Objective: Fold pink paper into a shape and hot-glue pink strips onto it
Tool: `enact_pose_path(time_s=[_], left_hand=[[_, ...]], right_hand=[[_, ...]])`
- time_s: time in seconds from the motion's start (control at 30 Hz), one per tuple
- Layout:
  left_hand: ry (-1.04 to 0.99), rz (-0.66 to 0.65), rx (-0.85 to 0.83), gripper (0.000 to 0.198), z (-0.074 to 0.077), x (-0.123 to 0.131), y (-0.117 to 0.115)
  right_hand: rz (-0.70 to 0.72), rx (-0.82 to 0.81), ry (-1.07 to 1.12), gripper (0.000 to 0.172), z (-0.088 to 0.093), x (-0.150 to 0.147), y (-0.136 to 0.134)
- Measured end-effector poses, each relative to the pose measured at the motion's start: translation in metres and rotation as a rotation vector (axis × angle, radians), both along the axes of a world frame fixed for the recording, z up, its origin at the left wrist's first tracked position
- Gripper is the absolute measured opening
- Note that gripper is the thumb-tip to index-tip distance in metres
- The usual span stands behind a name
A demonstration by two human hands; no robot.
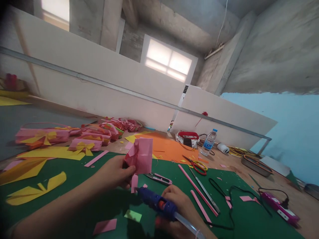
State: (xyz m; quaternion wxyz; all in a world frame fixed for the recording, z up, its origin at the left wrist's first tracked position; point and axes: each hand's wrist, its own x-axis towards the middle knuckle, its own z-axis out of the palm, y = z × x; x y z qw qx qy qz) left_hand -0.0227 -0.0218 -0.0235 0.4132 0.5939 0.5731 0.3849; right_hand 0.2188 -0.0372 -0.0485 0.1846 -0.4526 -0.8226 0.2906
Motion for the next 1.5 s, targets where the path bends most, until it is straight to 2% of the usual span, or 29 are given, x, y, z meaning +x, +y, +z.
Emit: enact_pose_path(time_s=[0.27, 0.4, 0.47, 0.6, 0.67, 0.73, 0.77, 0.8, 0.83, 0.9, 0.97, 1.07, 1.1, 1.13, 1.23, 1.33, 1.5], left_hand=[[-0.038, 0.011, -0.014, 0.011, 0.002, 0.001, -0.002], [-0.052, 0.023, -0.027, 0.01, 0.006, 0.0, -0.004], [-0.055, 0.021, -0.037, 0.01, 0.008, 0.0, -0.005], [-0.075, 0.006, -0.038, 0.011, 0.008, 0.002, -0.006], [-0.095, -0.012, -0.037, 0.012, 0.006, 0.004, -0.006], [-0.114, -0.032, -0.038, 0.012, 0.004, 0.005, -0.006], [-0.121, -0.038, -0.038, 0.012, 0.003, 0.006, -0.005], [-0.123, -0.041, -0.035, 0.012, 0.002, 0.006, -0.005], [-0.121, -0.042, -0.032, 0.012, 0.001, 0.006, -0.005], [-0.105, -0.043, -0.024, 0.012, -0.001, 0.005, -0.004], [-0.075, -0.055, -0.018, 0.013, -0.002, 0.005, -0.004], [-0.046, -0.103, -0.011, 0.015, -0.001, 0.006, -0.004], [-0.047, -0.12, -0.008, 0.015, -0.001, 0.006, -0.004], [-0.054, -0.138, -0.009, 0.015, 0.0, 0.007, -0.005], [-0.102, -0.187, -0.022, 0.015, 0.001, 0.009, -0.008], [-0.16, -0.224, -0.023, 0.012, 0.002, 0.012, -0.01], [-0.194, -0.275, -0.035, 0.012, 0.002, 0.013, -0.011]], right_hand=[[-0.019, -0.025, 0.076, 0.018, -0.004, -0.006, -0.001], [-0.017, 0.12, 0.012, 0.019, 0.005, 0.008, -0.005], [-0.095, 0.214, -0.085, 0.019, 0.012, 0.03, -0.001], [-0.45, 0.348, -0.333, 0.022, 0.017, 0.106, 0.028], [-0.498, 0.388, -0.489, 0.023, 0.017, 0.146, 0.045], [-0.476, 0.379, -0.592, 0.04, 0.023, 0.171, 0.054], [-0.481, 0.377, -0.628, 0.049, 0.029, 0.174, 0.055], [-0.501, 0.374, -0.646, 0.052, 0.036, 0.169, 0.053], [-0.491, 0.378, -0.616, 0.048, 0.045, 0.156, 0.049], [-0.361, 0.412, -0.361, 0.044, 0.06, 0.111, 0.036], [-0.261, 0.269, -0.053, 0.05, 0.068, 0.051, 0.025], [-0.146, 0.011, 0.199, 0.07, 0.06, -0.029, 0.02], [-0.123, -0.057, 0.257, 0.071, 0.055, -0.048, 0.021], [-0.095, -0.116, 0.327, 0.065, 0.05, -0.062, 0.023], [-0.039, -0.236, 0.502, 0.042, 0.04, -0.078, 0.025], [-0.043, -0.237, 0.561, 0.038, 0.038, -0.074, 0.024], [-0.028, -0.207, 0.513, 0.034, 0.033, -0.067, 0.024]])
